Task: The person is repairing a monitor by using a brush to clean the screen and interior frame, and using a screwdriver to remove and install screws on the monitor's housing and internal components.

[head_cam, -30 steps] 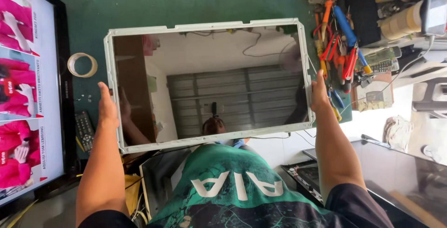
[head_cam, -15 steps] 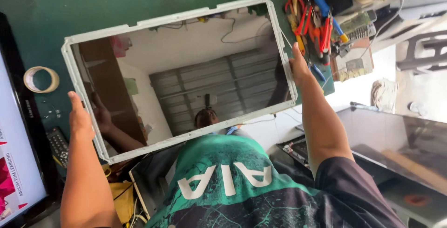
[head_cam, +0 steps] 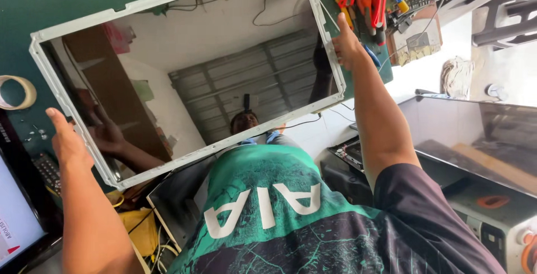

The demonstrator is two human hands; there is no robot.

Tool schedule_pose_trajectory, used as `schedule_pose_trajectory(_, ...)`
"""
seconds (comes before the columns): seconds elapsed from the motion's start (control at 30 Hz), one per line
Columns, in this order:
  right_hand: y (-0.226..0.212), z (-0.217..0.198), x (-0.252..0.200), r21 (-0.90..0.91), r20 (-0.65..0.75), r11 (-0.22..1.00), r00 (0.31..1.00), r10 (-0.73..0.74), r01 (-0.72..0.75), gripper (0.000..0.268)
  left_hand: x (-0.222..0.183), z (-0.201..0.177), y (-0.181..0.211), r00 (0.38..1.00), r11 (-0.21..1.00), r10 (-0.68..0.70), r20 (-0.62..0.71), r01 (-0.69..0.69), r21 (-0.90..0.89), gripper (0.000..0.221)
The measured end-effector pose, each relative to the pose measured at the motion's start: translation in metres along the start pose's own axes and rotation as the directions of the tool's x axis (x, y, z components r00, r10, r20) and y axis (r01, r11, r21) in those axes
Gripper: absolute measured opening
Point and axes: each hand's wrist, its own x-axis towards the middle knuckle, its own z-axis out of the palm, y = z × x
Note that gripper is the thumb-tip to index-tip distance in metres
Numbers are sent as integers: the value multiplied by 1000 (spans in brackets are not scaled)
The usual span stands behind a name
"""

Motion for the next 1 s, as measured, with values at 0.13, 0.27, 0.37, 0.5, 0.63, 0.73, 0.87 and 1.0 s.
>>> schedule_pose_trajectory(0.13, 0, -4, -7, -20, 62, 995, 993, -101, 102, 120, -1, -3, -3, 998, 999, 35, 55, -34, -26, 108)
schedule_pose_trajectory(0.27, 5, -13, -6, 80, 38, 991, 993, -114, 110, 124, -6, -2, -5, 990, 983, 42, 133, -17, -184, 103)
schedule_pose_trajectory(0.37, 7, -20, -8, 11, 14, 994, 994, -104, 104, 133, -12, -2, -10, 982, 971, 74, 175, -31, -237, 88)
schedule_pose_trajectory(0.5, 11, -23, -14, -29, 94, 991, 987, -130, 133, 132, -15, -5, -25, 981, 970, 144, 127, -115, -215, 65)
schedule_pose_trajectory(0.63, 17, -27, -9, -22, 63, 990, 988, -138, 140, 120, -29, 5, -33, 904, 904, 426, 36, -427, 7, 82)
schedule_pose_trajectory(0.73, 17, -31, -8, 26, 105, 983, 978, -182, 181, 118, -47, 12, -46, 707, 720, 693, -139, -672, 170, 68)
schedule_pose_trajectory(0.87, 17, -41, -14, 89, 213, 980, 958, -192, 177, 120, -100, 20, -78, 588, 648, 680, -438, -762, -17, 51)
schedule_pose_trajectory(1.0, 11, -56, -12, 326, 198, 917, 931, -306, 232, 94, -183, 68, -112, 550, 692, 535, -641, -720, -39, 46)
